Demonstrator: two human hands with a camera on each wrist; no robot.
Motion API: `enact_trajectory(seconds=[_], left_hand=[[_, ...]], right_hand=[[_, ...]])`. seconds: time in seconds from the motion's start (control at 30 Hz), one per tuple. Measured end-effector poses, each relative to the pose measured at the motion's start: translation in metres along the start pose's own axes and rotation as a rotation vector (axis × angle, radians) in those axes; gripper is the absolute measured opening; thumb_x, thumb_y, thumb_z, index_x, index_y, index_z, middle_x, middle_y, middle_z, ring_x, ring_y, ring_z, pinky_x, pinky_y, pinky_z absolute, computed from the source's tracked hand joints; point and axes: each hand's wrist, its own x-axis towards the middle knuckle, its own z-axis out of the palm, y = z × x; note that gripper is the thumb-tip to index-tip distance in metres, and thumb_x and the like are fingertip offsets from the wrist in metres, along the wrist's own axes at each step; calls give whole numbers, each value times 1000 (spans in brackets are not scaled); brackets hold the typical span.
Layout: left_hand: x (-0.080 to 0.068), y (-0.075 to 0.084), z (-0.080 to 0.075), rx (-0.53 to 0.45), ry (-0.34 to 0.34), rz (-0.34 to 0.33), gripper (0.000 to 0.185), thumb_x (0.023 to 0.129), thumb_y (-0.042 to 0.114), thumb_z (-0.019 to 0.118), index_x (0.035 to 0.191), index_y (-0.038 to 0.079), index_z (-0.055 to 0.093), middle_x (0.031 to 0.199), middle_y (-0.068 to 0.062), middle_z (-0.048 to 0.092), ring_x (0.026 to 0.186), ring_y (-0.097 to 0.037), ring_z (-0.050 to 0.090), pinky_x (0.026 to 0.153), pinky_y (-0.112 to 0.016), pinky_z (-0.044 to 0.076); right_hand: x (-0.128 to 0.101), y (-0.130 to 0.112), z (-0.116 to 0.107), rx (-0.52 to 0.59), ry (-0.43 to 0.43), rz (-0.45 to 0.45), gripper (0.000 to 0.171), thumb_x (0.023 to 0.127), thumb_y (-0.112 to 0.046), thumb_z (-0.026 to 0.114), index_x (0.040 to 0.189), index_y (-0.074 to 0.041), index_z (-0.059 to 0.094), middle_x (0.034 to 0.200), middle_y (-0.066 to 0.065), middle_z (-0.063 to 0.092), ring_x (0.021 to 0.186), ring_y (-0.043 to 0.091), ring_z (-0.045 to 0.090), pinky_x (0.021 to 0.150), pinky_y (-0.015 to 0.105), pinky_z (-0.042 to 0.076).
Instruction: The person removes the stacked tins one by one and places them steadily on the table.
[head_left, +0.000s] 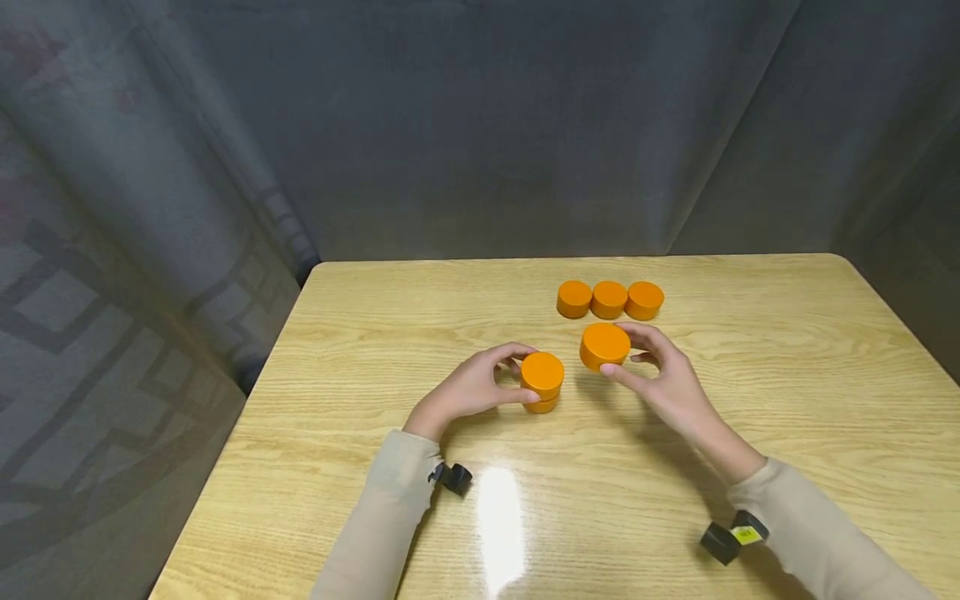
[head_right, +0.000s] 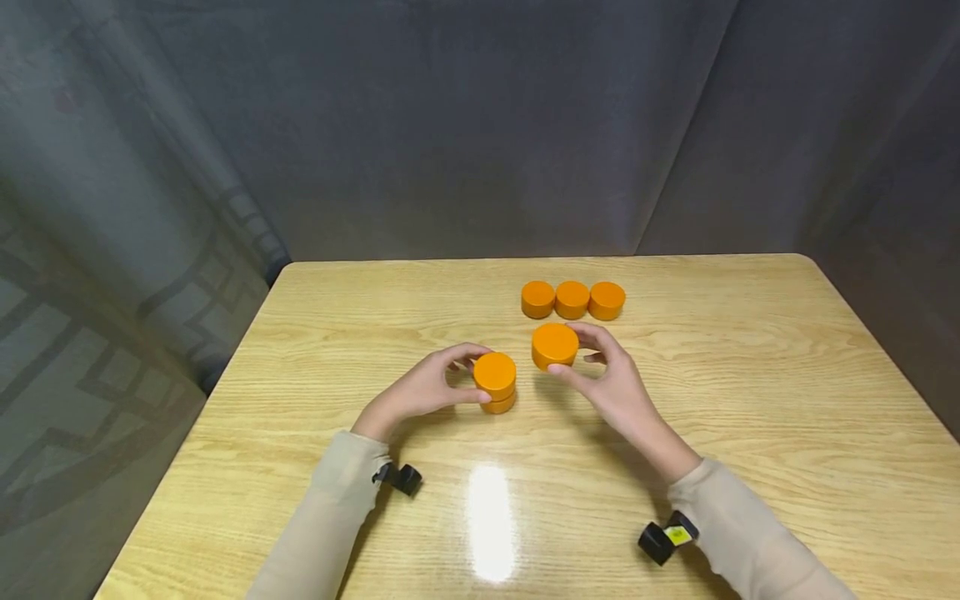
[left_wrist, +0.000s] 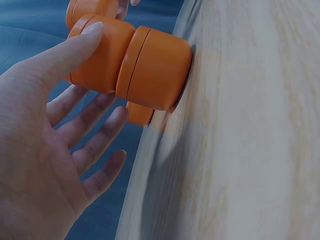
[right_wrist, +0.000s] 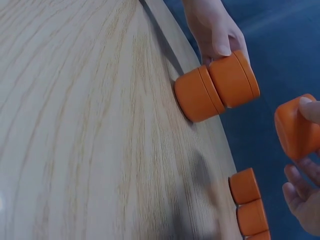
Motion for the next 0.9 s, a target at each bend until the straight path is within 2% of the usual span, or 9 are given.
enact_trajectory(seconds=[0.4,0.9], left_hand=[[0,0,0,2,7,-11,61,82,38,82,136,29,57,122,16,59,108,-10,55,96,-36,46],[0,1,0,-2,-2,-13,62,82,39,81,138,29,56,122,14,60,109,-12,55,96,-38,46]], right_hand=[[5,4,-15,-20,66,-9,58,88,-10,77,139,-2,50,130,13,57,110,-2,48,88,14,40],[6,5,-27,-52,110,58,61,90,-16,75,141,1,47,131,16,54,106,-5,47,86,14,42]])
